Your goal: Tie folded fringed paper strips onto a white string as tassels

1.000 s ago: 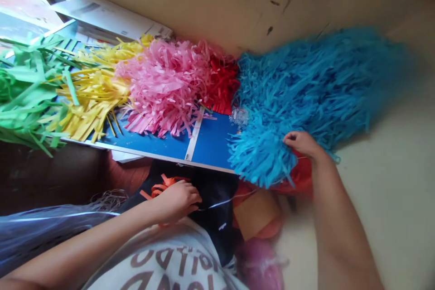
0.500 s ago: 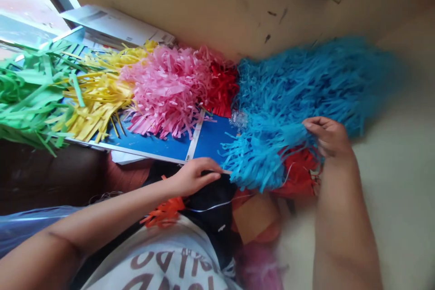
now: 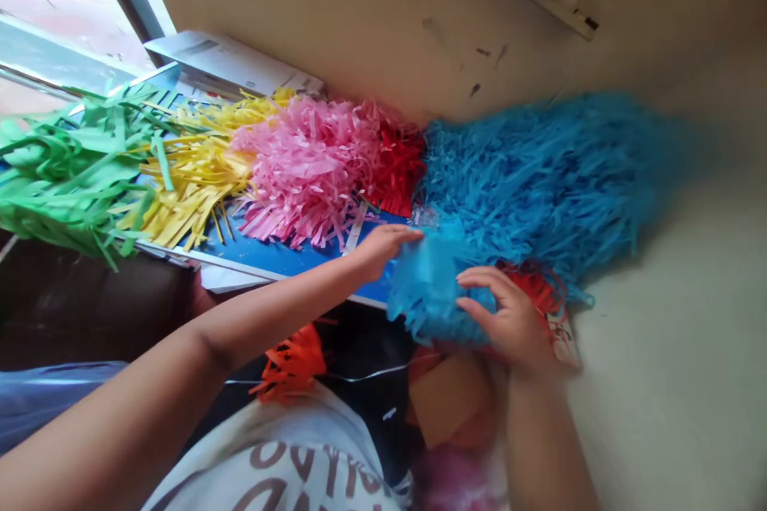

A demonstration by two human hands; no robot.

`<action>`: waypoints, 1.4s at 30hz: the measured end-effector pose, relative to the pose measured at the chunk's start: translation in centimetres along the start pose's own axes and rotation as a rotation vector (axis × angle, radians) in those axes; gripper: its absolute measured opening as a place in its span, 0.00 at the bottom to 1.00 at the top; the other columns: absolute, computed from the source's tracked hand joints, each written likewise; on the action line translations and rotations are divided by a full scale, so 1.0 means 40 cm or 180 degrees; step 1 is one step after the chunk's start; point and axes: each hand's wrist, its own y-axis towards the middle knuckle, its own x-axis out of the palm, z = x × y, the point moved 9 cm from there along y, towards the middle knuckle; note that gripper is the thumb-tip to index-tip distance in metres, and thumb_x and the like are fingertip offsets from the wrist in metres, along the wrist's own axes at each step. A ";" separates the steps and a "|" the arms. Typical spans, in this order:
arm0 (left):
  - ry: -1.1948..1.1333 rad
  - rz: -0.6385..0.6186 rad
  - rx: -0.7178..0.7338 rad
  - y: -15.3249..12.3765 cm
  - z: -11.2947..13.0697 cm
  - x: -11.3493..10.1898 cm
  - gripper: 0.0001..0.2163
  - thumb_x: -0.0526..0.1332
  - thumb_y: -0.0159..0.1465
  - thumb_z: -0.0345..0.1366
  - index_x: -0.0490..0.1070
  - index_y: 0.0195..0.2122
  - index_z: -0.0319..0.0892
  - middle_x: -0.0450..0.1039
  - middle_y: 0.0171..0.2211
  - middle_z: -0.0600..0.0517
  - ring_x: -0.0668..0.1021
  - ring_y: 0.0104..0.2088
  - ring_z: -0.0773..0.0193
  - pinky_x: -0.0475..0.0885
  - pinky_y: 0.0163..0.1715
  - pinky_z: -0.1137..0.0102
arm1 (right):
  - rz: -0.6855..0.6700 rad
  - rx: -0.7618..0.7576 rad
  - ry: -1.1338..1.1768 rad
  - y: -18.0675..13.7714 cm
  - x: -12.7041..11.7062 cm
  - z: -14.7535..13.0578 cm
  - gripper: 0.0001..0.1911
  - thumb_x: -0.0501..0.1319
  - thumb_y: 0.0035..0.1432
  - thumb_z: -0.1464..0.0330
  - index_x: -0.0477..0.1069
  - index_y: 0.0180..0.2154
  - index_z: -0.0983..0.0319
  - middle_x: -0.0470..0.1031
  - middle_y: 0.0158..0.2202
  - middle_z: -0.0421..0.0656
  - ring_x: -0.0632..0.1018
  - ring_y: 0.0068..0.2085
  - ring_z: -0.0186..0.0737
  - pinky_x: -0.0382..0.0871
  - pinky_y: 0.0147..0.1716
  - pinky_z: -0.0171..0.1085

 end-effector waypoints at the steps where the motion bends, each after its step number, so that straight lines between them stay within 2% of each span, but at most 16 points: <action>1: -0.0090 0.0193 0.0128 -0.018 0.039 -0.047 0.16 0.71 0.50 0.49 0.78 0.29 0.40 0.78 0.28 0.50 0.76 0.28 0.64 0.70 0.30 0.70 | -0.0008 0.0140 -0.0035 -0.022 0.018 0.038 0.11 0.60 0.64 0.59 0.75 0.43 0.58 0.78 0.45 0.46 0.78 0.48 0.43 0.72 0.49 0.42; 3: -0.0320 0.0314 0.0599 -0.060 0.145 -0.125 0.13 0.72 0.50 0.43 0.78 0.32 0.40 0.79 0.30 0.52 0.77 0.29 0.66 0.72 0.33 0.71 | -0.0013 0.0487 -0.0432 -0.059 0.067 0.132 0.21 0.53 0.67 0.54 0.72 0.52 0.59 0.75 0.54 0.50 0.74 0.56 0.47 0.67 0.57 0.49; 7: -0.0217 0.0304 0.1311 -0.140 0.318 -0.234 0.11 0.72 0.53 0.42 0.78 0.32 0.42 0.77 0.26 0.54 0.75 0.24 0.67 0.73 0.29 0.72 | -0.0915 0.1190 -0.1506 -0.101 0.213 0.341 0.33 0.47 0.68 0.52 0.58 0.66 0.63 0.56 0.69 0.51 0.56 0.70 0.55 0.45 0.67 0.61; 11: 0.0995 -0.0078 0.0996 -0.156 0.315 -0.284 0.09 0.68 0.59 0.45 0.78 0.32 0.44 0.72 0.20 0.57 0.67 0.16 0.72 0.61 0.16 0.78 | -0.0996 0.1527 -0.1842 -0.095 0.187 0.440 0.31 0.48 0.68 0.56 0.59 0.66 0.66 0.57 0.68 0.54 0.60 0.68 0.55 0.50 0.66 0.59; 13: 0.1821 -0.0686 0.0707 -0.157 0.269 -0.262 0.11 0.66 0.61 0.45 0.78 0.31 0.43 0.69 0.18 0.59 0.65 0.16 0.75 0.57 0.15 0.81 | -0.0480 0.1297 -0.1833 -0.063 0.127 0.386 0.30 0.50 0.67 0.55 0.65 0.62 0.66 0.64 0.64 0.56 0.64 0.66 0.57 0.52 0.64 0.63; 15: 0.2366 -0.1304 0.0450 -0.163 0.218 -0.220 0.12 0.65 0.61 0.45 0.78 0.31 0.40 0.70 0.21 0.58 0.68 0.20 0.73 0.61 0.19 0.80 | 0.0223 0.0931 -0.1562 -0.025 0.075 0.269 0.27 0.54 0.65 0.53 0.71 0.56 0.64 0.71 0.59 0.57 0.68 0.62 0.59 0.53 0.62 0.64; 17: 0.2439 -0.1868 0.0218 -0.172 0.177 -0.158 0.14 0.67 0.60 0.47 0.77 0.29 0.40 0.74 0.24 0.54 0.72 0.25 0.68 0.67 0.25 0.76 | 0.0481 0.0535 -0.0653 0.019 0.081 0.131 0.24 0.58 0.64 0.53 0.74 0.53 0.61 0.75 0.54 0.53 0.73 0.58 0.53 0.60 0.61 0.57; 20: 0.2081 -0.2753 -0.0170 -0.202 0.126 -0.050 0.15 0.71 0.55 0.49 0.76 0.22 0.43 0.72 0.19 0.53 0.71 0.22 0.66 0.66 0.23 0.73 | -0.0702 -0.0010 0.1165 0.089 0.226 -0.067 0.36 0.63 0.58 0.50 0.63 0.64 0.56 0.69 0.61 0.50 0.71 0.61 0.49 0.64 0.61 0.48; 22: 0.1692 -0.2988 -0.0286 -0.218 0.119 -0.007 0.15 0.74 0.49 0.50 0.76 0.20 0.45 0.70 0.16 0.54 0.71 0.20 0.65 0.68 0.22 0.72 | -0.1660 -0.0172 0.1958 0.102 0.328 -0.159 0.48 0.66 0.51 0.43 0.58 0.66 0.57 0.66 0.63 0.51 0.68 0.63 0.51 0.64 0.61 0.48; 25: 0.1329 -0.2865 -0.0260 -0.222 0.129 -0.012 0.15 0.77 0.43 0.49 0.77 0.21 0.46 0.72 0.16 0.56 0.74 0.20 0.64 0.69 0.23 0.72 | -0.2390 0.0062 0.2579 0.092 0.417 -0.188 0.47 0.67 0.43 0.39 0.69 0.58 0.61 0.74 0.55 0.51 0.74 0.56 0.51 0.69 0.55 0.45; 28: 0.1527 -0.2822 -0.0234 -0.201 0.127 -0.066 0.13 0.77 0.44 0.45 0.80 0.25 0.45 0.76 0.20 0.55 0.75 0.21 0.64 0.68 0.23 0.72 | -0.2500 0.0697 0.2661 0.066 0.443 -0.137 0.29 0.71 0.45 0.47 0.76 0.39 0.63 0.78 0.34 0.43 0.78 0.35 0.40 0.73 0.35 0.36; 32: 0.2899 -0.2718 -0.0211 -0.130 0.084 -0.138 0.10 0.71 0.54 0.40 0.81 0.34 0.41 0.79 0.26 0.53 0.76 0.25 0.65 0.69 0.29 0.72 | -0.2096 0.1347 0.2085 0.072 0.423 -0.022 0.19 0.67 0.51 0.53 0.72 0.32 0.63 0.69 0.20 0.35 0.68 0.20 0.31 0.61 0.21 0.30; 35: 0.4449 -0.1148 0.0532 -0.073 0.108 -0.185 0.14 0.64 0.62 0.36 0.77 0.47 0.35 0.80 0.39 0.44 0.79 0.36 0.60 0.70 0.40 0.69 | -0.1581 0.1127 0.0934 0.124 0.398 0.079 0.14 0.63 0.54 0.57 0.74 0.30 0.63 0.70 0.20 0.37 0.70 0.22 0.33 0.62 0.23 0.31; 37: 0.5002 -0.0592 0.1079 -0.114 0.096 -0.171 0.17 0.60 0.66 0.39 0.73 0.53 0.33 0.77 0.48 0.36 0.78 0.44 0.54 0.69 0.47 0.63 | -0.1242 0.1032 0.0325 0.148 0.382 0.144 0.11 0.61 0.53 0.61 0.74 0.28 0.62 0.73 0.22 0.39 0.73 0.25 0.36 0.65 0.27 0.33; 40: 0.5109 -0.1682 0.1822 -0.238 -0.032 -0.100 0.31 0.64 0.62 0.51 0.66 0.62 0.38 0.69 0.60 0.37 0.73 0.57 0.47 0.64 0.57 0.56 | -0.0756 0.1144 -0.0103 0.138 0.352 0.197 0.09 0.62 0.53 0.65 0.76 0.34 0.62 0.79 0.32 0.46 0.76 0.35 0.43 0.69 0.38 0.40; 42: 0.5216 -0.1642 0.1979 -0.280 -0.090 -0.110 0.32 0.65 0.62 0.48 0.63 0.64 0.39 0.65 0.63 0.39 0.69 0.61 0.47 0.62 0.59 0.54 | -0.0100 0.1051 -0.0542 0.111 0.306 0.168 0.15 0.61 0.55 0.67 0.76 0.44 0.62 0.78 0.44 0.52 0.76 0.44 0.50 0.67 0.47 0.48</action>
